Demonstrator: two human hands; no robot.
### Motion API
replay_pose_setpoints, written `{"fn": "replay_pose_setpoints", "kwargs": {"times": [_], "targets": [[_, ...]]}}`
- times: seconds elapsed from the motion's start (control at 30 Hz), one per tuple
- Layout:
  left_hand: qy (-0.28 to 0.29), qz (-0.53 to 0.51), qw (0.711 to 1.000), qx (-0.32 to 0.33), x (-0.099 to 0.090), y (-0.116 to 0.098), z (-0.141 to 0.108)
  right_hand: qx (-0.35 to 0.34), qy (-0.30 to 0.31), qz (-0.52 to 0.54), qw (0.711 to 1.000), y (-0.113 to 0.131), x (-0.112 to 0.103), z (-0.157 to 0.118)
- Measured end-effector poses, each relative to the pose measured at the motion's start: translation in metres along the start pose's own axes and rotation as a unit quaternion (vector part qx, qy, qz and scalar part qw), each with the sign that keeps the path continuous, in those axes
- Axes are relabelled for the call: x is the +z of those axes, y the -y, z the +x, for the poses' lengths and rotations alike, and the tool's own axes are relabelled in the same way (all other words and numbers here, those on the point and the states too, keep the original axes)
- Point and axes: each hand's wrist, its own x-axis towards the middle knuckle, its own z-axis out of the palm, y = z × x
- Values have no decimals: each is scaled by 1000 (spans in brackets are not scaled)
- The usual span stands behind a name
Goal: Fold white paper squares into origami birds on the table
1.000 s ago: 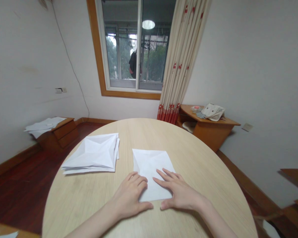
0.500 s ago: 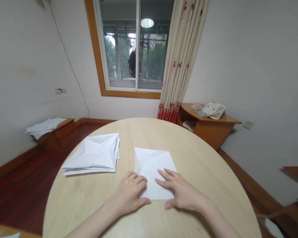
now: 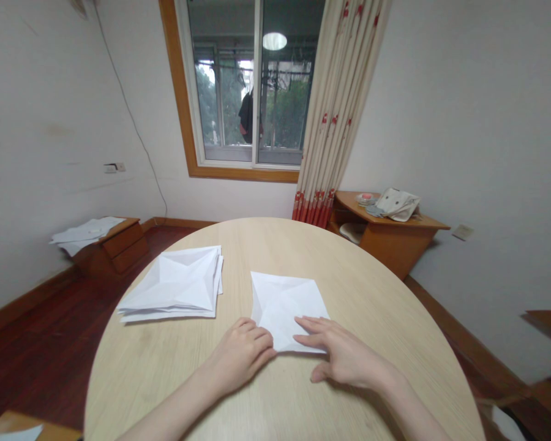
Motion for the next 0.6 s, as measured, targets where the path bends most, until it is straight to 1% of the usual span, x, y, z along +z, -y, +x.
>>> {"fn": "replay_pose_setpoints", "kwargs": {"times": [0.1,0.27,0.37,0.43,0.5,0.6], "targets": [[3,17,1000,2,1,1,1,-3,-18,10,1000,-4,0,-2],[-15,13,1000,-4,3,2,0,-12,-45,54,997,-13,0,-4],[-7,12,1000,-21,2,0,-1,-15,-55,69,996,-13,-3,-5],[3,7,1000,-29,0,-1,-1,-1,-68,70,995,-13,-6,-6],[10,-1,999,-35,-2,-2,-1,19,-97,68,993,-13,-8,-5],[18,-14,999,-46,-5,-3,0,42,-157,56,985,-15,-8,-3]]}}
